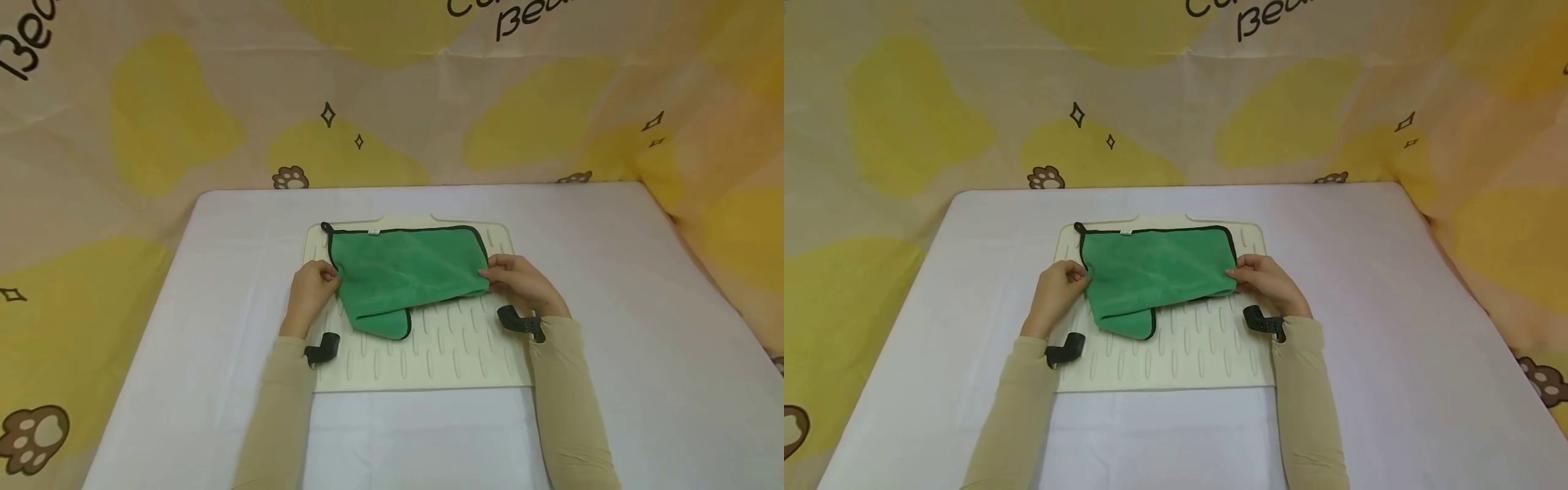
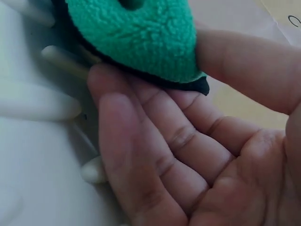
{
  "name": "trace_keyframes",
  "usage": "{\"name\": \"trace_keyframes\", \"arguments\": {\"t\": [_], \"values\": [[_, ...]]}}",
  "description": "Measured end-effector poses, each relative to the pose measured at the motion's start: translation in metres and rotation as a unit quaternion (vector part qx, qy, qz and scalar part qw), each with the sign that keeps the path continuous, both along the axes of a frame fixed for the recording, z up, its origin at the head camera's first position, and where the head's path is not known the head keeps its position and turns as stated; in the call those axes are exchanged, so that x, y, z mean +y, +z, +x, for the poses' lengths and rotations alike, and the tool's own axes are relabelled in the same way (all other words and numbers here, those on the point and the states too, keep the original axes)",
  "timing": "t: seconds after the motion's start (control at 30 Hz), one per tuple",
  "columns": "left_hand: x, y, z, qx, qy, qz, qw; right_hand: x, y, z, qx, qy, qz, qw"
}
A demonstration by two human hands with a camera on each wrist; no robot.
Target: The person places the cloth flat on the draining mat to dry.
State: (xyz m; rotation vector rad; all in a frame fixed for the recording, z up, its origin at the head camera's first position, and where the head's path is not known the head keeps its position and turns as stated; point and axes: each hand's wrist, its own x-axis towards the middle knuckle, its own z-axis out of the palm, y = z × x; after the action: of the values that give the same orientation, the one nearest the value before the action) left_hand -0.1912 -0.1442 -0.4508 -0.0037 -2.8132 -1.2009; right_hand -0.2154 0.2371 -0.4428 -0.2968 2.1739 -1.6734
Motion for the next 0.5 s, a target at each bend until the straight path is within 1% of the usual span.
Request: {"name": "trace_keyframes", "arguments": {"t": [0.1, 0.2, 0.27, 0.3, 0.33, 0.37, 0.4, 0.43, 0.5], "values": [[-0.002, 0.001, 0.000, -0.014, 0.007, 0.025, 0.9996, -0.001, 0.001, 0.001, 0.012, -0.009, 0.011, 0.9998], [-0.003, 0.004, 0.000, -0.028, 0.013, 0.052, 0.9982, -0.004, 0.002, 0.002, 0.021, -0.031, 0.025, 0.9990], [-0.003, 0.006, 0.001, -0.039, 0.007, 0.073, 0.9966, -0.007, 0.003, 0.002, 0.019, -0.048, 0.033, 0.9981], [-0.004, 0.006, 0.001, -0.045, 0.002, 0.090, 0.9949, -0.008, 0.003, 0.002, 0.019, -0.056, 0.036, 0.9976], [-0.004, 0.006, 0.000, -0.055, -0.005, 0.117, 0.9916, -0.009, 0.003, 0.002, 0.016, -0.063, 0.039, 0.9971], [-0.005, 0.007, 0.000, -0.068, -0.014, 0.152, 0.9860, -0.010, 0.003, 0.002, 0.015, -0.069, 0.041, 0.9966], [-0.006, 0.007, 0.001, -0.081, -0.025, 0.189, 0.9784, -0.011, 0.003, 0.002, 0.012, -0.073, 0.044, 0.9963], [-0.008, 0.006, 0.001, -0.097, -0.038, 0.226, 0.9685, -0.010, 0.003, 0.002, 0.010, -0.075, 0.047, 0.9960], [-0.013, 0.005, 0.002, -0.132, -0.071, 0.296, 0.9431, -0.008, 0.004, 0.002, 0.012, -0.069, 0.053, 0.9961]]}}
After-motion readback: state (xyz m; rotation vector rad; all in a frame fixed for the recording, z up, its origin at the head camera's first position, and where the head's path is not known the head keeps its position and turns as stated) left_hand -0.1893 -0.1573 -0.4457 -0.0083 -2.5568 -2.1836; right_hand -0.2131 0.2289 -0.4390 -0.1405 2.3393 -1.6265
